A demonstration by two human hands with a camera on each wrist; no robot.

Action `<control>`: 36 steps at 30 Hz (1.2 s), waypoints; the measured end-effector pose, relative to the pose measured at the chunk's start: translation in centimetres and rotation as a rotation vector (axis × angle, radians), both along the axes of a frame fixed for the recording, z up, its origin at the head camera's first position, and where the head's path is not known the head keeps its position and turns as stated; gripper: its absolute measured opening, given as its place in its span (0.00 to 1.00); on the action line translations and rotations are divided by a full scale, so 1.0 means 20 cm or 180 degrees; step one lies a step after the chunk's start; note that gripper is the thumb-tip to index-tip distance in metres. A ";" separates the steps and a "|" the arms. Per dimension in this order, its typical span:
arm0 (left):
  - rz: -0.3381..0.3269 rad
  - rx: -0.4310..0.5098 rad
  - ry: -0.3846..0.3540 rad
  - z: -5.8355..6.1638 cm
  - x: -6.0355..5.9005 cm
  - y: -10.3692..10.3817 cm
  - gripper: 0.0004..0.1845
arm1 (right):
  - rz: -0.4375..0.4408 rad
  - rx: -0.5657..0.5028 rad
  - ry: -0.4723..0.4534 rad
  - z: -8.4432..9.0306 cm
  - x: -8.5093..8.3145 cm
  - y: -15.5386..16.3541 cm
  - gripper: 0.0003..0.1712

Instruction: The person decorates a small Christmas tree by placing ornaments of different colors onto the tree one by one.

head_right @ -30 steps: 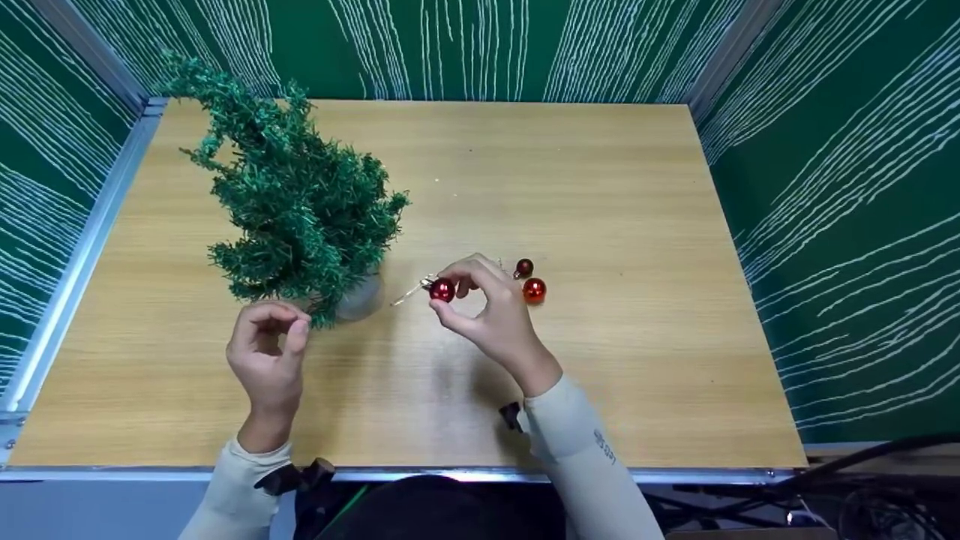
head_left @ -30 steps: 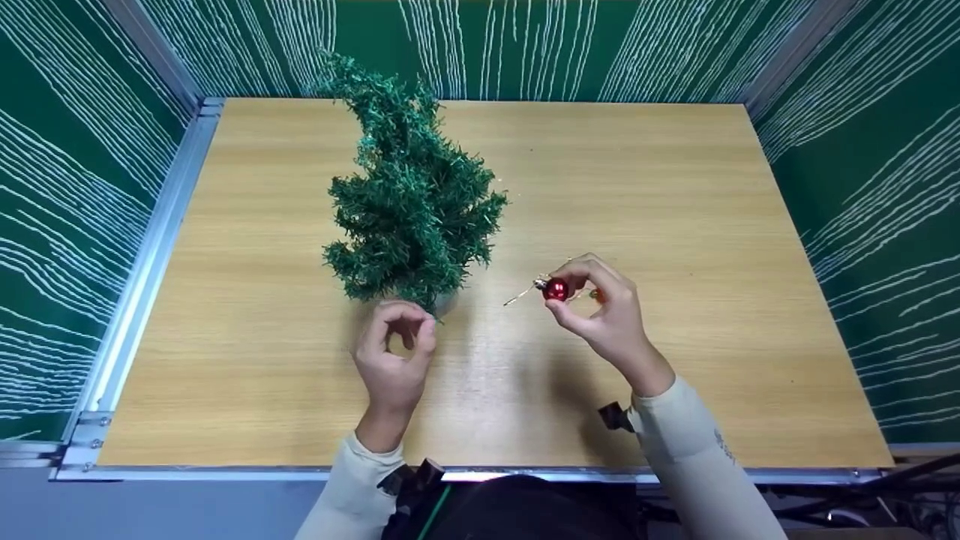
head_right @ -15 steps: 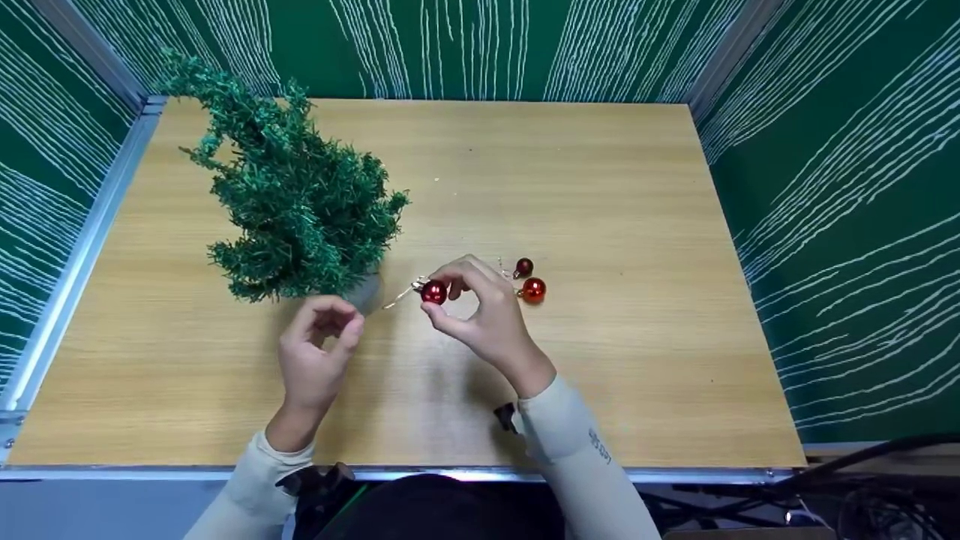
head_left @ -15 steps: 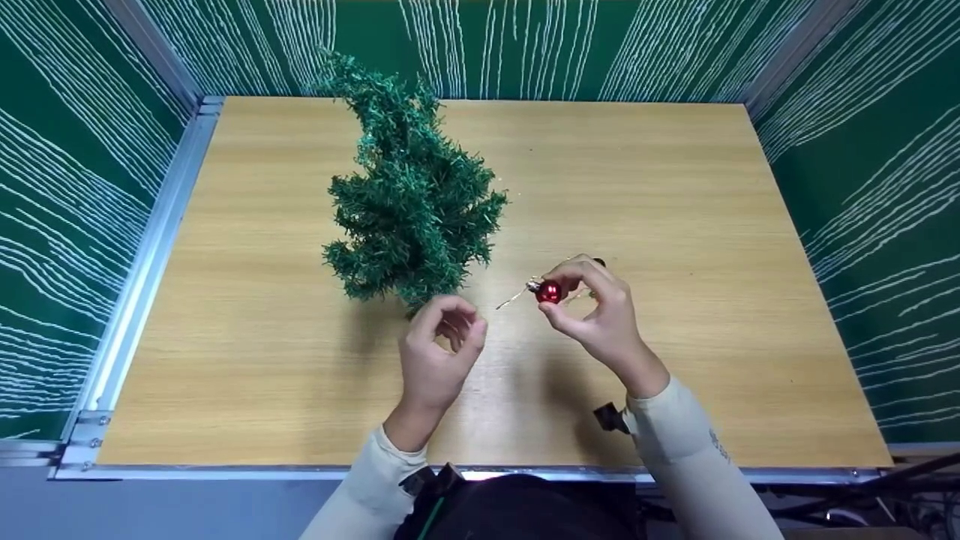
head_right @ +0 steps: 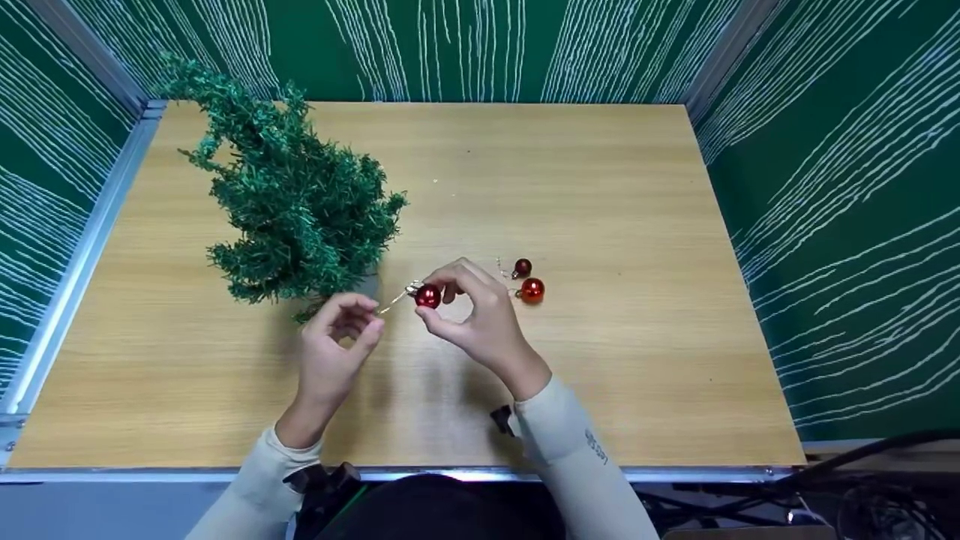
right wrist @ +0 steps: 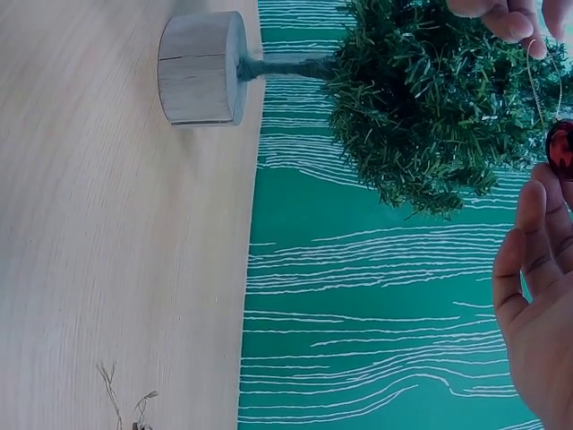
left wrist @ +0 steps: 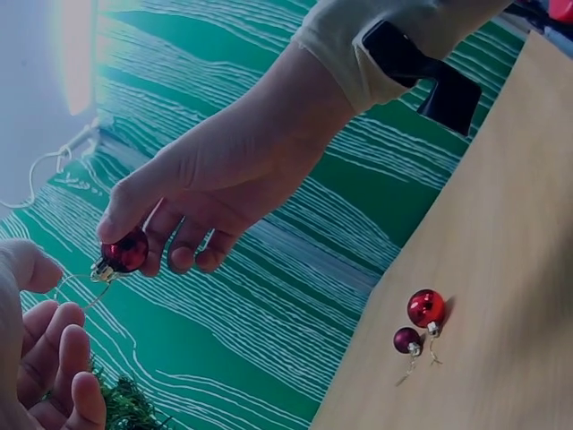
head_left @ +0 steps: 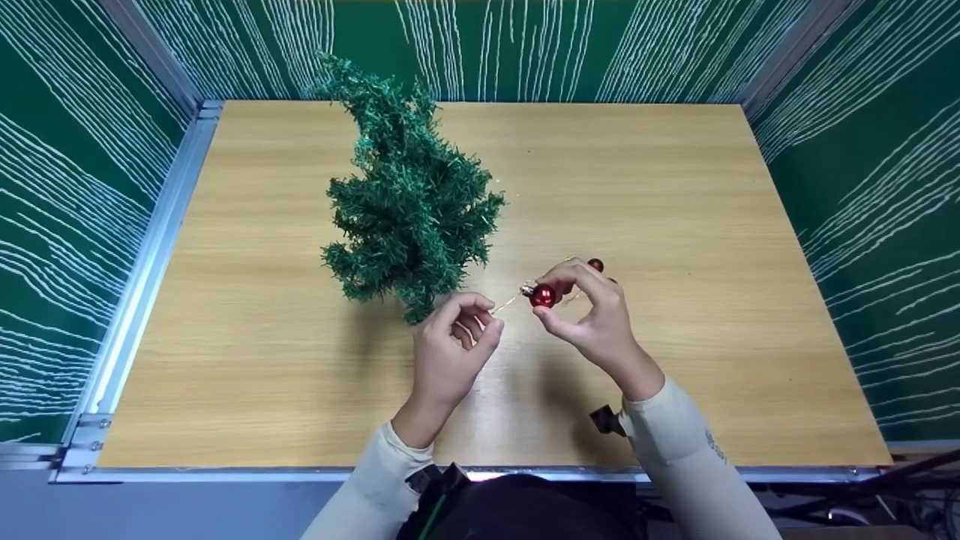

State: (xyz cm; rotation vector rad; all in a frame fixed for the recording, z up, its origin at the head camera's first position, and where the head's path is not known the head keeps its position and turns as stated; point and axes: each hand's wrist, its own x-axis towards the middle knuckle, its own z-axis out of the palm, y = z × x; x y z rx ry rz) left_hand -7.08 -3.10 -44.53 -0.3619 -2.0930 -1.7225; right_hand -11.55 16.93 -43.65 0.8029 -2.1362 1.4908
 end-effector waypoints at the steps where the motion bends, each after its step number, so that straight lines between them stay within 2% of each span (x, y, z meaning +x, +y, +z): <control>1: -0.0009 -0.0009 -0.0018 0.00 0.00 0.00 0.09 | 0.0017 -0.0007 0.0000 0.00 0.00 0.00 0.16; 10: 0.0061 -0.0121 -0.0113 -0.02 -0.01 0.00 0.03 | 0.0062 0.0045 -0.0078 -0.01 0.01 0.00 0.15; 16: 0.0078 -0.0123 -0.0196 -0.02 -0.01 -0.01 0.04 | 0.0081 0.0096 -0.0148 -0.02 0.02 0.00 0.16; 27: 0.0094 -0.0040 -0.0177 0.00 0.00 -0.02 0.03 | 0.0121 0.0091 -0.0182 -0.04 0.03 0.00 0.19; 36: 0.0129 -0.0024 -0.0143 0.01 0.00 -0.03 0.04 | 0.0227 0.0041 -0.0062 0.08 0.08 -0.05 0.18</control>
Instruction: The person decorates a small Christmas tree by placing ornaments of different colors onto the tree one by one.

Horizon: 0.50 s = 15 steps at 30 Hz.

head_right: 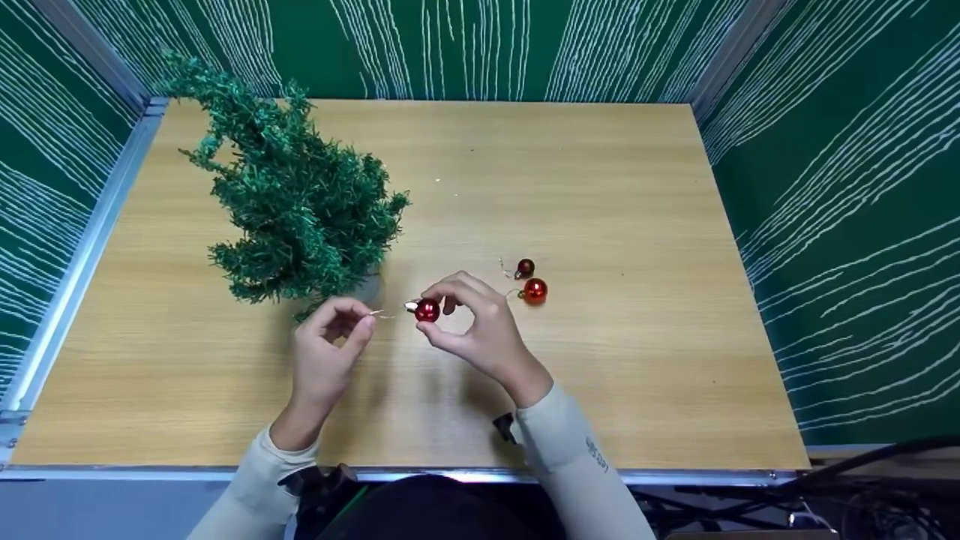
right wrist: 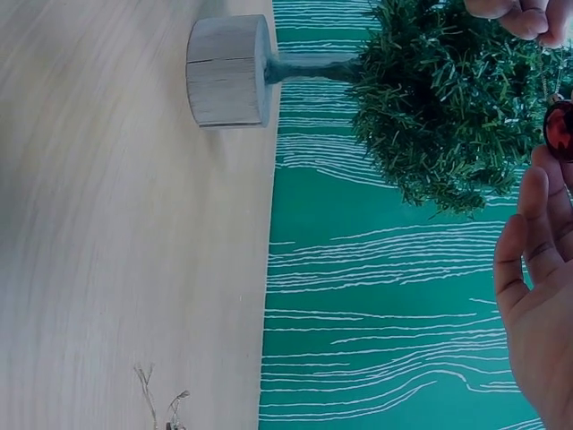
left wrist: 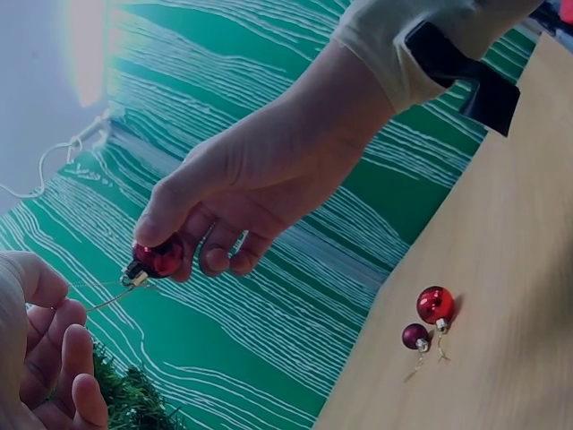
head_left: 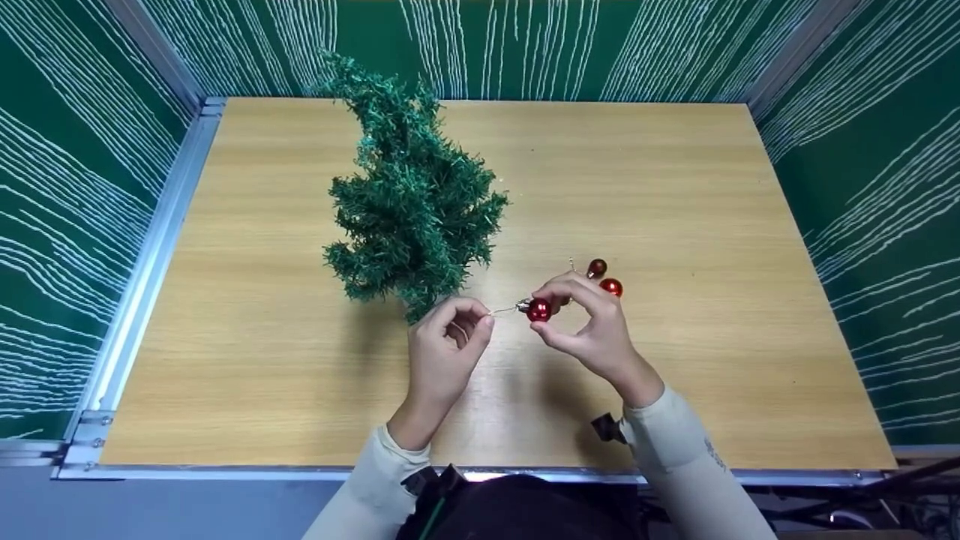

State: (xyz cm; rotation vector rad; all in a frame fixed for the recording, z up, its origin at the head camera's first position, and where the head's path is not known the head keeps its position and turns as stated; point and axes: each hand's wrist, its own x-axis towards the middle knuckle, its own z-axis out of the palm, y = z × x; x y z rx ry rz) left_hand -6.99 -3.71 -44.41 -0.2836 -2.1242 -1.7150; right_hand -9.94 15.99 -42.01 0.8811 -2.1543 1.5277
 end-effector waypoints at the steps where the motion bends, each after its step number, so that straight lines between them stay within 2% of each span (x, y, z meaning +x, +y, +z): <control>1: -0.0002 0.0000 0.0007 0.00 0.00 0.00 0.04 | 0.0012 -0.0003 0.0006 0.00 0.00 0.00 0.18; 15: 0.0034 0.0029 0.0055 0.02 0.02 -0.01 0.04 | 0.0049 0.0034 -0.0058 -0.05 0.00 -0.01 0.18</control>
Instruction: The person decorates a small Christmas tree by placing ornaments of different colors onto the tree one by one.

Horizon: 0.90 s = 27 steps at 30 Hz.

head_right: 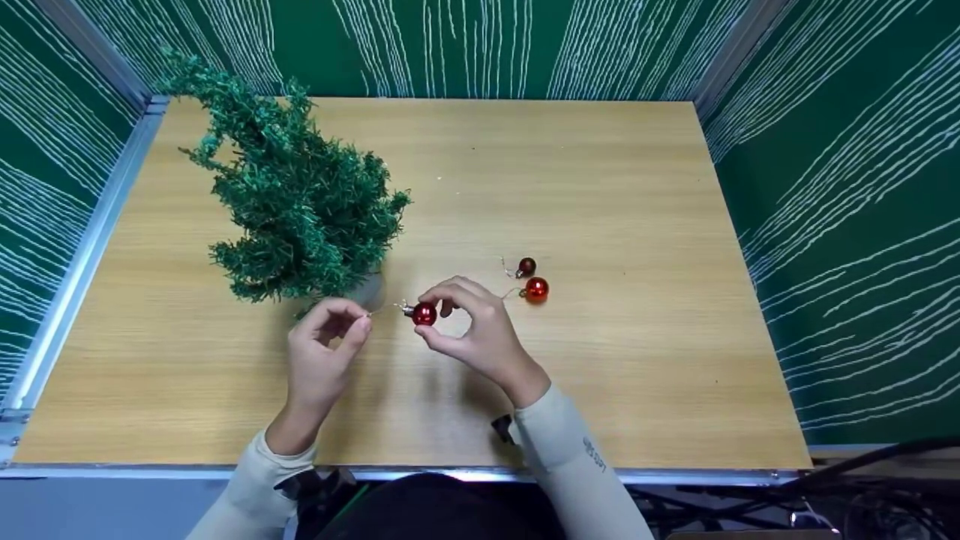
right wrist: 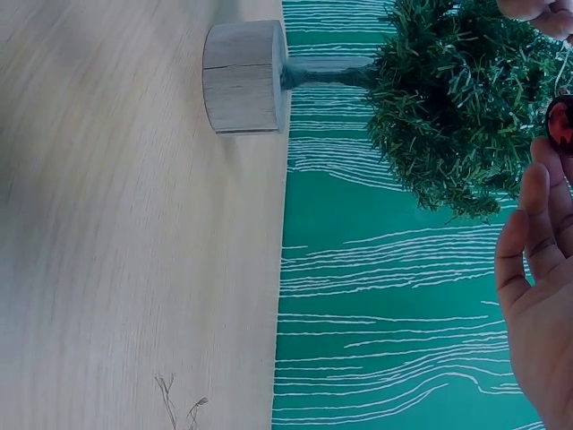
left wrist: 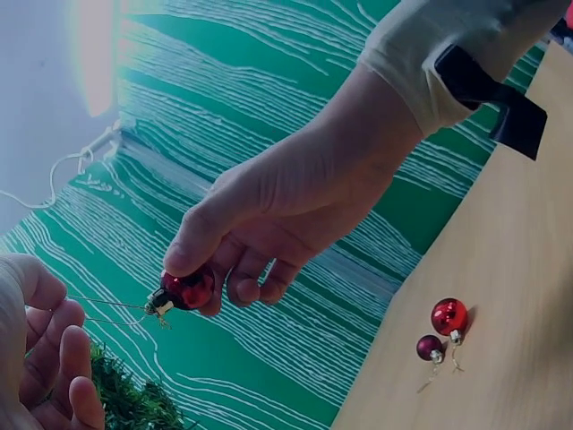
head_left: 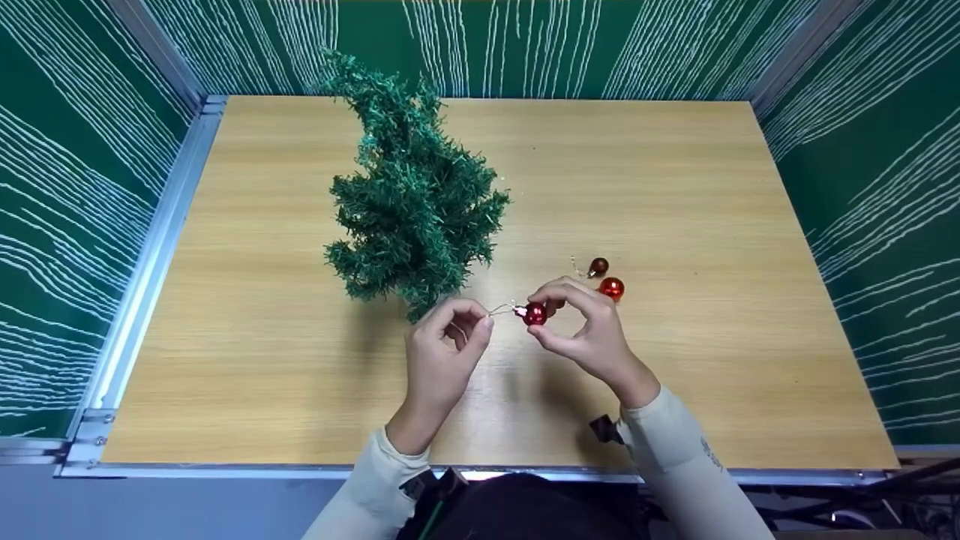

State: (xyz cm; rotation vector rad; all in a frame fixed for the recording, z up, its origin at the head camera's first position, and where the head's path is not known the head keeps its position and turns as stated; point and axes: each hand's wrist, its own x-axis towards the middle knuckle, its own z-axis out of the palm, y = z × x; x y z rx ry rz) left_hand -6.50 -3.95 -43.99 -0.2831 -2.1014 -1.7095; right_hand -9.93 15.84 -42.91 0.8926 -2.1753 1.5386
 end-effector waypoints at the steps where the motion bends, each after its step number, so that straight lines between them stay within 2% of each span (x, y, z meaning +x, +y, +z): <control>1: 0.0004 -0.0002 -0.0001 0.00 0.00 0.00 0.04 | 0.0001 0.0008 0.0014 0.00 0.00 0.00 0.18; 11: -0.0024 -0.0009 0.0073 0.05 0.00 0.00 0.03 | 0.0093 0.0021 0.0075 -0.01 0.00 -0.01 0.17; 27: -0.0139 -0.0084 0.0377 0.10 -0.04 0.01 0.03 | 0.0161 -0.0001 -0.0099 -0.04 0.02 -0.06 0.17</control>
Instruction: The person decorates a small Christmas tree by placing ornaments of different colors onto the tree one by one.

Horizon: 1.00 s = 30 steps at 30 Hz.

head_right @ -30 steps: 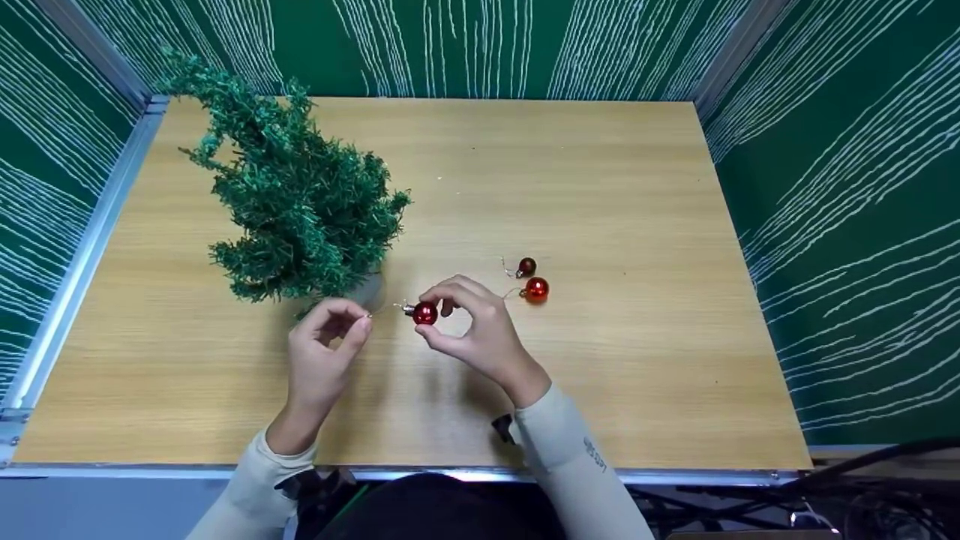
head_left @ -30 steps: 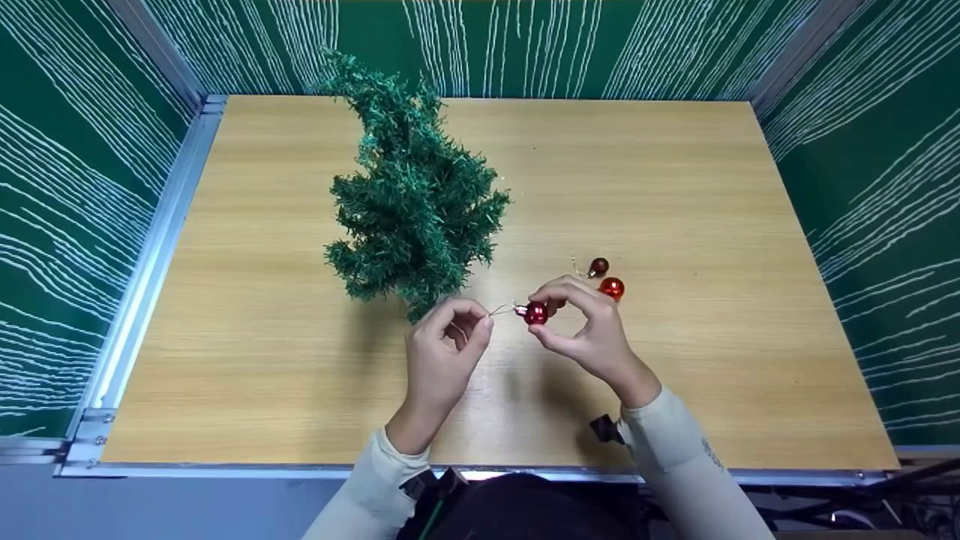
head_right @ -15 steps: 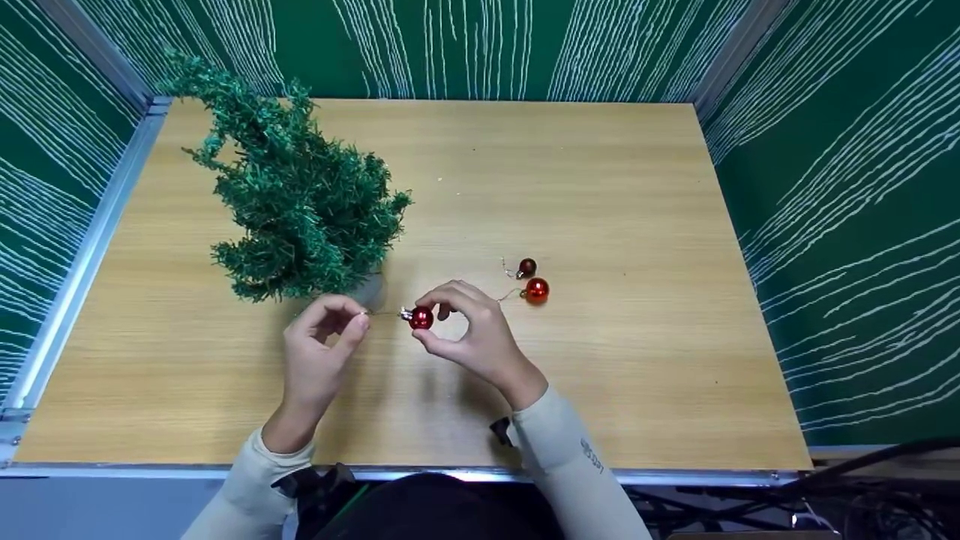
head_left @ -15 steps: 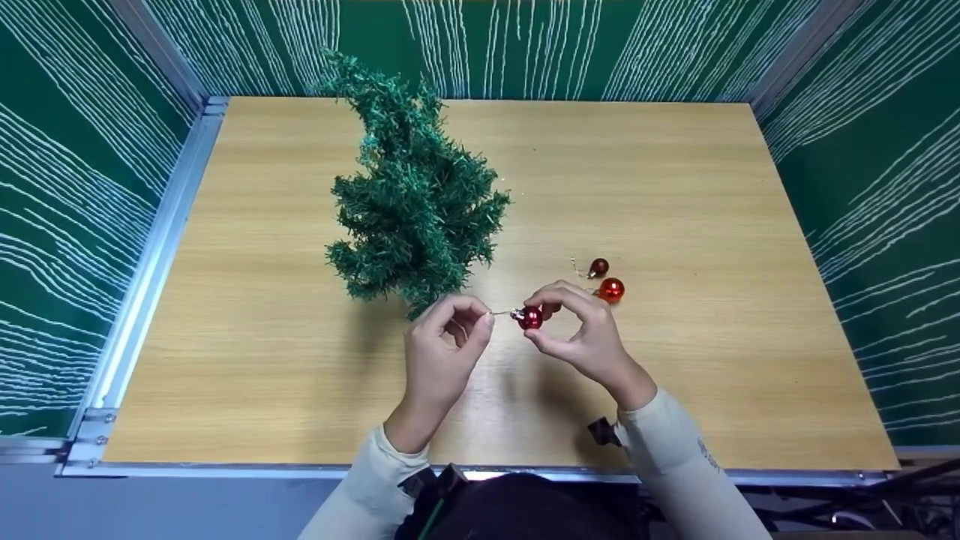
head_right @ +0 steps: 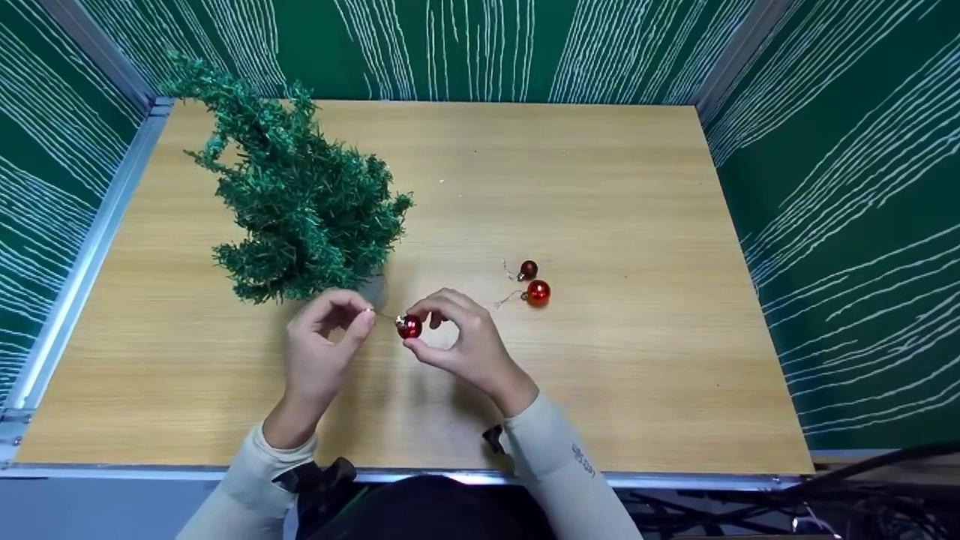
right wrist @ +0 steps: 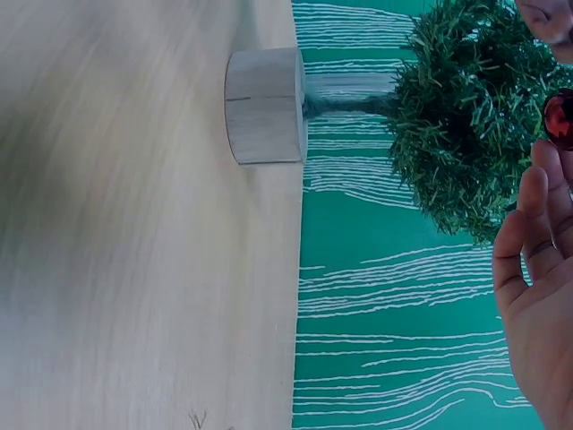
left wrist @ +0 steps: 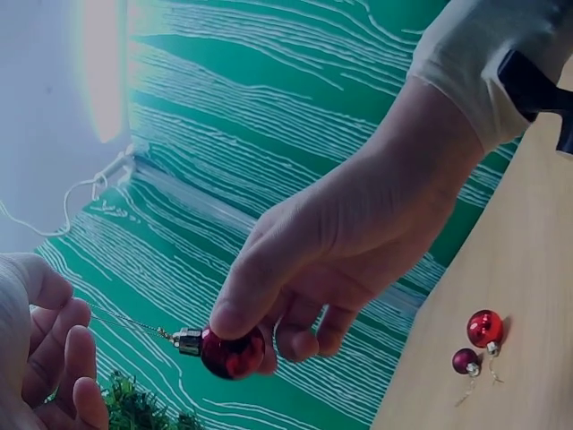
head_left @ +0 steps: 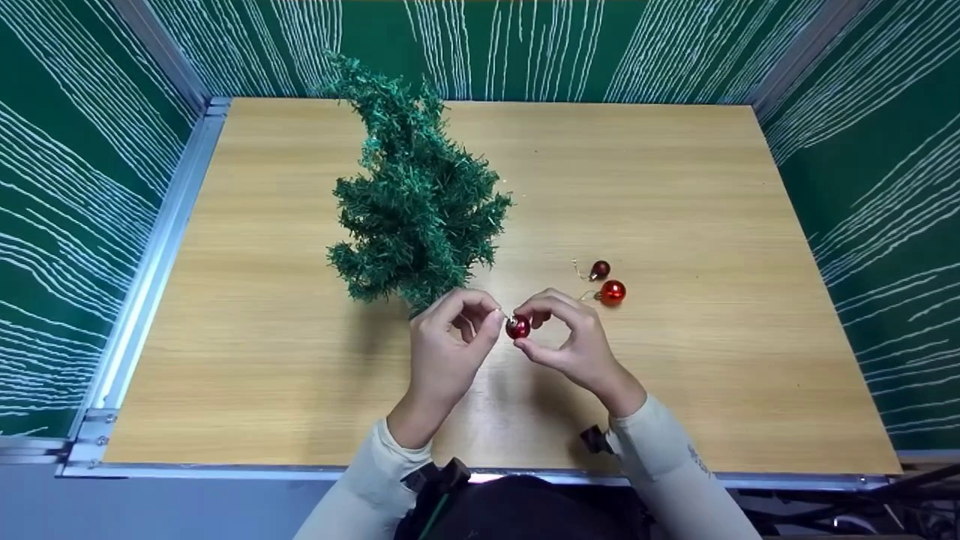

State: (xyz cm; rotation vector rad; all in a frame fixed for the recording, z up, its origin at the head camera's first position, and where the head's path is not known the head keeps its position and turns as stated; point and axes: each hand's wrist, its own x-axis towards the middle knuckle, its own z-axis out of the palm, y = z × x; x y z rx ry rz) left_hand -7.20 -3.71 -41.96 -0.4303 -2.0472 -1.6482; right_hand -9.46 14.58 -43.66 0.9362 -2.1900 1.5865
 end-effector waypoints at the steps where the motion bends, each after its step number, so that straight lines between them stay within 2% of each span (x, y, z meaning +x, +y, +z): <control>1: -0.0012 0.0005 0.0013 0.00 0.00 0.00 0.03 | 0.0001 0.0004 -0.0009 0.00 0.00 0.00 0.17; 9: 0.0024 -0.0046 -0.0021 0.01 -0.01 0.00 0.03 | 0.0040 -0.0017 -0.0010 -0.01 0.01 -0.02 0.17; 24: -0.0096 -0.0149 -0.0105 0.03 -0.02 0.01 0.02 | 0.0183 0.0029 -0.0001 -0.01 0.02 -0.04 0.17; 30: -0.0132 -0.0149 -0.0045 0.03 -0.02 0.00 0.02 | 0.0221 0.0069 -0.0053 0.00 0.02 -0.04 0.17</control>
